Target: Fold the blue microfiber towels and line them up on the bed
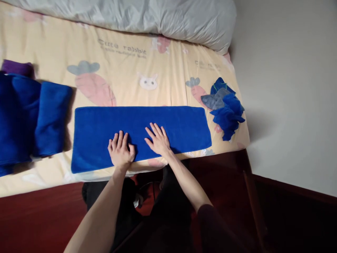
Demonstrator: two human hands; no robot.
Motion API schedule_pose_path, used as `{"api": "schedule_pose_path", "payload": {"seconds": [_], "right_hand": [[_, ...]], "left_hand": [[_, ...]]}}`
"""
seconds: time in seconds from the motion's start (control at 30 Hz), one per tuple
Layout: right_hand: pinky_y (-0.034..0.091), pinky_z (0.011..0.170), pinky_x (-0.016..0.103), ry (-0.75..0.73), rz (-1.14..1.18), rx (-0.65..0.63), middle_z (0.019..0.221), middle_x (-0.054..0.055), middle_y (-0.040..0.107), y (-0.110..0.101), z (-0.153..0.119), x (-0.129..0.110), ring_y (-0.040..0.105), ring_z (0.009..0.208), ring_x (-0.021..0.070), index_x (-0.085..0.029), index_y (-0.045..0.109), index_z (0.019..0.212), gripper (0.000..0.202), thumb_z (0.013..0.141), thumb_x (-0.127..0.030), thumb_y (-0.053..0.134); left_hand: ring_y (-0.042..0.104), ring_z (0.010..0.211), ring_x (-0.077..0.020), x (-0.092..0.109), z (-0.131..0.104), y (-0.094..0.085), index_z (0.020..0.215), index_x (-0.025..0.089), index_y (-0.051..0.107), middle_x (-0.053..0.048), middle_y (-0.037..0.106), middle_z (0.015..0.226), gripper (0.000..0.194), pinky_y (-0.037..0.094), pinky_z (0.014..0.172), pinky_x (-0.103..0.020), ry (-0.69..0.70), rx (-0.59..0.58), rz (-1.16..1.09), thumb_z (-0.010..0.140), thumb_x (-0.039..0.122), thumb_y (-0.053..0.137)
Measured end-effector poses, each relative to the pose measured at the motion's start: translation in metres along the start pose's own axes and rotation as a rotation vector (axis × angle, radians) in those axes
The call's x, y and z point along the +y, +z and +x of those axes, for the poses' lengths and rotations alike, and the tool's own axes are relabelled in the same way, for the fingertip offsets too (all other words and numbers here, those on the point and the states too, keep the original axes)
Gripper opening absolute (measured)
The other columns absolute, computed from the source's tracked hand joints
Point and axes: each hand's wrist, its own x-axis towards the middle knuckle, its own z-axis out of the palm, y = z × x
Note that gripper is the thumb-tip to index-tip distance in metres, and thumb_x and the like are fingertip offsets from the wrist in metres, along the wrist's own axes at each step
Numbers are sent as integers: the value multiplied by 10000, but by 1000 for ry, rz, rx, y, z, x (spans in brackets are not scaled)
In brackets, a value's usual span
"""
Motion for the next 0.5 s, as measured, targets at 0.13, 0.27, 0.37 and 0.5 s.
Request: {"api": "schedule_pose_path", "payload": {"seconds": [0.13, 0.27, 0.37, 0.5], "right_hand": [[94, 1345, 494, 113, -29, 40, 1755, 32, 204, -13, -17, 46, 142, 1636, 224, -251, 369, 1637, 598, 1091, -493, 390], [110, 1338, 520, 199, -61, 84, 1757, 35, 199, -26, -41, 88, 151, 1635, 242, -252, 341, 1650, 609, 1089, -485, 388], [120, 1334, 515, 251, -127, 113, 1759, 45, 188, -35, -59, 120, 150, 1634, 240, -239, 332, 1654, 610, 1095, -483, 358], [138, 1328, 517, 363, -200, 146, 1755, 67, 199, -45, -84, 164, 171, 1630, 246, -222, 322, 1658, 621, 1099, -492, 318]], "left_hand": [[338, 1561, -329, 0, 0, 0, 1512, 159, 552, -142, 451, 1639, 622, 144, 1294, -559, -1, -1, -10, 908, 299, 500], [333, 1564, -329, -1, 0, 1, 1521, 166, 542, -141, 445, 1642, 628, 145, 1292, -570, 2, -3, -15, 910, 303, 495], [344, 1559, -323, -1, 0, 1, 1518, 169, 548, -131, 454, 1638, 624, 160, 1287, -563, 12, 9, 4, 912, 307, 491], [352, 1557, -316, -2, 0, 0, 1518, 168, 549, -122, 456, 1637, 617, 176, 1285, -549, 30, 14, 26, 918, 298, 485]]}}
